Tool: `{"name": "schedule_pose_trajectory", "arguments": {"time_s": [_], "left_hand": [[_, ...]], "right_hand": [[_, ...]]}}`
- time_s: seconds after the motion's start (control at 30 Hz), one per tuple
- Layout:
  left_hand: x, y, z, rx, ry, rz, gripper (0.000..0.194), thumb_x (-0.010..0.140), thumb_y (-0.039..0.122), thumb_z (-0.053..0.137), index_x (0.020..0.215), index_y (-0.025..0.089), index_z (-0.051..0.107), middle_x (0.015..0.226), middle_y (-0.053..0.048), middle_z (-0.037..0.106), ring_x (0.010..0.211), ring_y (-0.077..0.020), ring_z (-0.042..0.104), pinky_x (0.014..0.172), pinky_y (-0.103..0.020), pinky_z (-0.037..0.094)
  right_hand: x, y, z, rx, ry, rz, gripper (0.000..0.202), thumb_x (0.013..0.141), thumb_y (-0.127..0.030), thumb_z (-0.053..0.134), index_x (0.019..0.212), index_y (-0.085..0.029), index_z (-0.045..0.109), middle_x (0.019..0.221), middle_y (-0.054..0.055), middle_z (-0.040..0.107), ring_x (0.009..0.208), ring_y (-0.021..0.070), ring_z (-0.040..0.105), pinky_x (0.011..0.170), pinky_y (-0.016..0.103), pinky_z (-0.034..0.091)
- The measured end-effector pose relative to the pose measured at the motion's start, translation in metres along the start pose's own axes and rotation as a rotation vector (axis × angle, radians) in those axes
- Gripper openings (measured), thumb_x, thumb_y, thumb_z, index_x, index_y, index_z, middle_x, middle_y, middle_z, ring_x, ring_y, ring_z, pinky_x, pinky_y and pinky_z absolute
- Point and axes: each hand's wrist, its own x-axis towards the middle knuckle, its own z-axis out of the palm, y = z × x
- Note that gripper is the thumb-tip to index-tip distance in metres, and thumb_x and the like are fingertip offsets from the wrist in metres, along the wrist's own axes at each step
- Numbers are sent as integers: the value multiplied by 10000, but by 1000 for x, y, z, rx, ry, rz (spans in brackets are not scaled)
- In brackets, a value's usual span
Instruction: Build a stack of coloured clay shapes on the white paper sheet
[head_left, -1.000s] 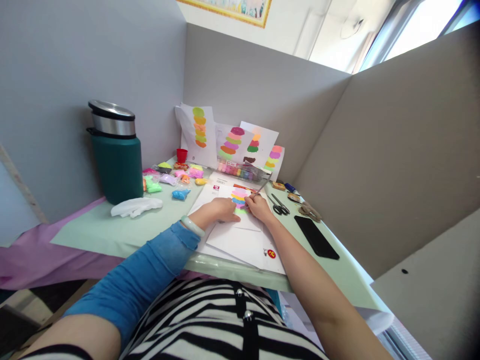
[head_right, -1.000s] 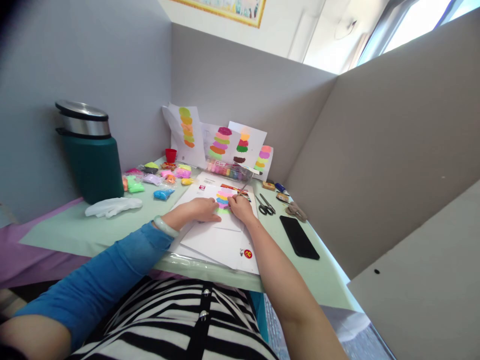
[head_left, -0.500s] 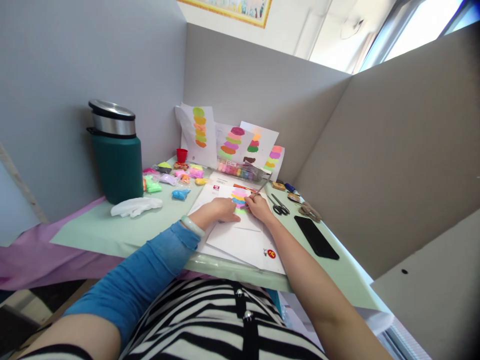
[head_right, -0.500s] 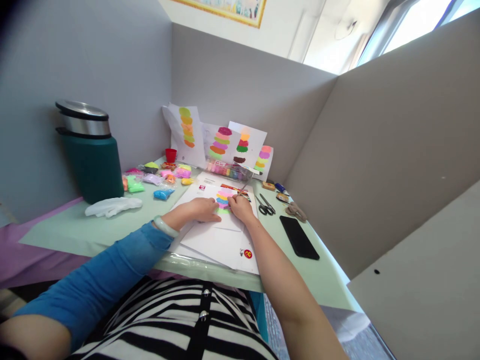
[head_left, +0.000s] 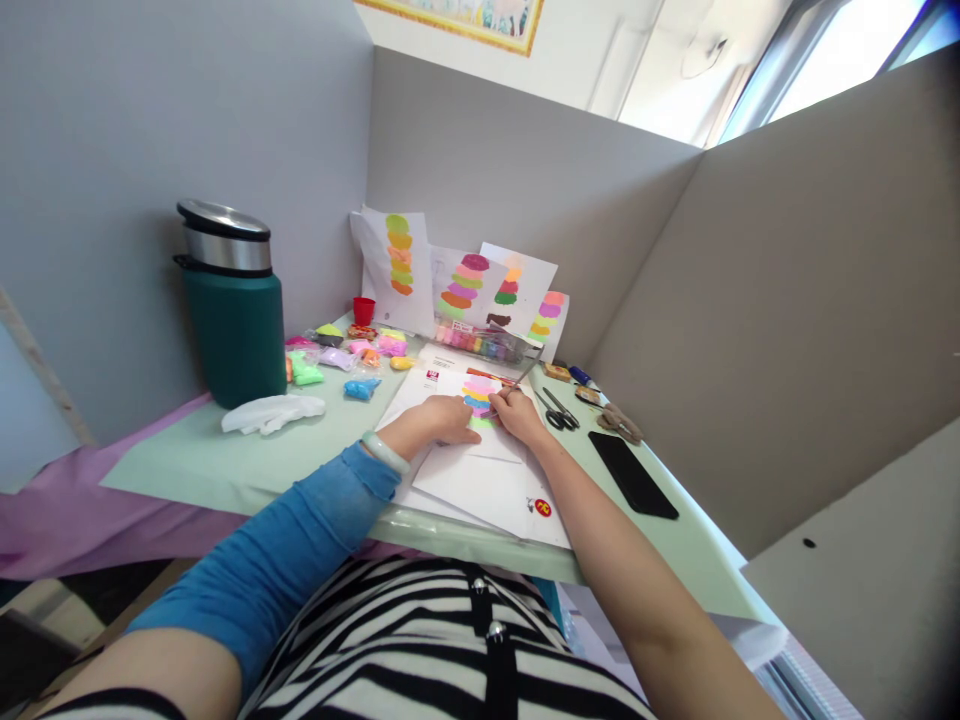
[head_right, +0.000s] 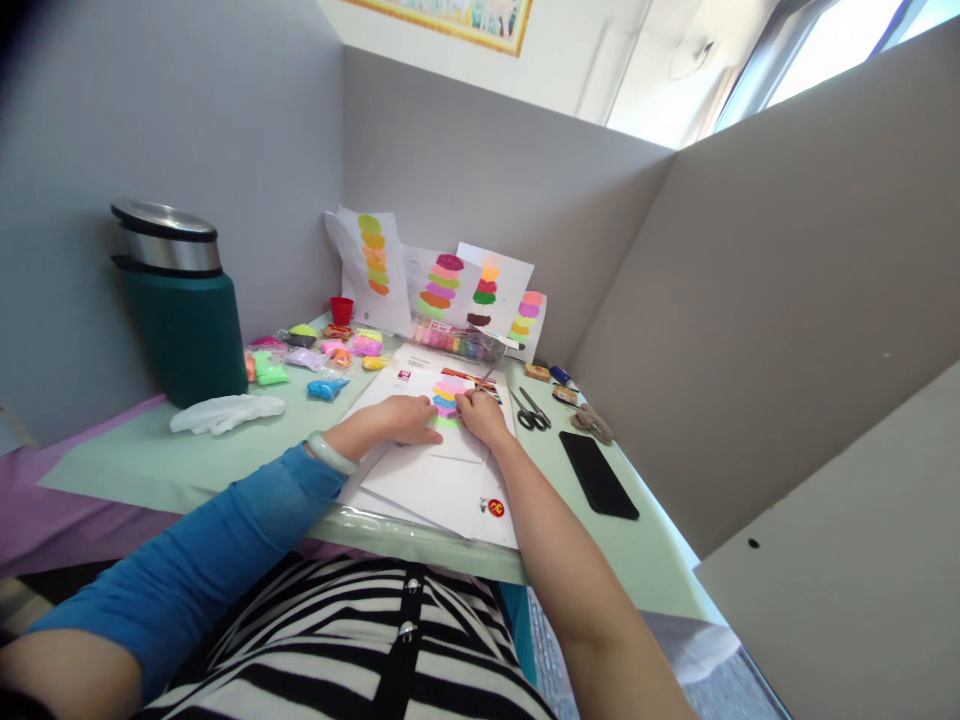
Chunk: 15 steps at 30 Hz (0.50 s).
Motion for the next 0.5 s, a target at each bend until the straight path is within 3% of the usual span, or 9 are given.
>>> {"name": "schedule_pose_trajectory", "arguments": {"time_s": [0.5], "left_hand": [[3,-3,4,8,4,25,600,800,570,430,1190,138,577,1157,-172,596,968,-295,603,763,-348,465]], "right_hand": [[0,0,0,3,1,25,328,864,-373,429,713,-159,627,589,21,626,635,143,571,590,215,359]]}}
